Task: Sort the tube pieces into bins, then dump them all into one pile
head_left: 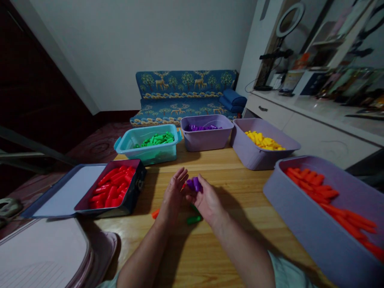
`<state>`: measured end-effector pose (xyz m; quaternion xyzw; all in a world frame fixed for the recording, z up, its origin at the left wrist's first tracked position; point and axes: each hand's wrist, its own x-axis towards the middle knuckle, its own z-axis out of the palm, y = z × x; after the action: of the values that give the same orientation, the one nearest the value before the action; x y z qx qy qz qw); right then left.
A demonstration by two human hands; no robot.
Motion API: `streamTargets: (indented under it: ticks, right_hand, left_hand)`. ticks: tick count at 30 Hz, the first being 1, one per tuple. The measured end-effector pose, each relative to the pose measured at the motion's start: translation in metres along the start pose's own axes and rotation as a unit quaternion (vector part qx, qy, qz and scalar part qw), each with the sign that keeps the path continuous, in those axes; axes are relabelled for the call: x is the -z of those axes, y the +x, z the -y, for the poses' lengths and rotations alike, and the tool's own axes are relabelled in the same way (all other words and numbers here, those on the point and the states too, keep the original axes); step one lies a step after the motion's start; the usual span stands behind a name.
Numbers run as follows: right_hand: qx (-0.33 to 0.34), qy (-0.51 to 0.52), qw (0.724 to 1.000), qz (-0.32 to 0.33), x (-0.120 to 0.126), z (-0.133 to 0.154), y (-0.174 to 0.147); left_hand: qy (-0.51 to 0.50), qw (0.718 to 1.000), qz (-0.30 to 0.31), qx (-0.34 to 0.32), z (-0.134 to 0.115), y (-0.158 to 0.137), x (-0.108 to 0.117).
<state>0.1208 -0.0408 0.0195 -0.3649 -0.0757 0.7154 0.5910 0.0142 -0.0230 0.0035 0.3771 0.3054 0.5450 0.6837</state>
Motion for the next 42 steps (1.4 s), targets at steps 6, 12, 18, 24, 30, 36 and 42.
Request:
streamTargets:
  ticks: [6,12,18,24,30,36,42]
  right_hand:
    - [0.047,0.059,0.997,-0.013,-0.005,0.054,0.015]
    - [0.169,-0.006,0.984,-0.05,-0.067,0.142,0.077]
    - [0.26,-0.153,0.948,-0.101,-0.101,0.195,0.134]
    - [0.354,-0.24,0.901,-0.068,-0.057,0.165,0.11]
    - [0.262,-0.567,0.779,0.058,0.004,0.106,0.025]
    - [0.199,-0.833,0.513,0.056,0.038,0.076,-0.022]
    - [0.183,-0.885,0.427,0.042,0.034,0.058,-0.035]
  left_hand:
    - [0.022,0.999,-0.038,-0.025,0.003,0.001,0.004]
    - [0.176,0.98,-0.084,-0.04,0.009,0.001,0.013]
    - [0.262,0.96,-0.069,-0.07,0.009,0.001,0.017]
    - [0.267,0.96,-0.049,-0.073,0.009,0.001,0.013]
    - [0.434,0.892,0.12,-0.044,-0.005,-0.005,0.013]
    - [0.595,0.743,0.286,-0.11,-0.019,-0.013,0.011]
    - [0.621,0.722,0.274,-0.132,-0.013,-0.013,0.009]
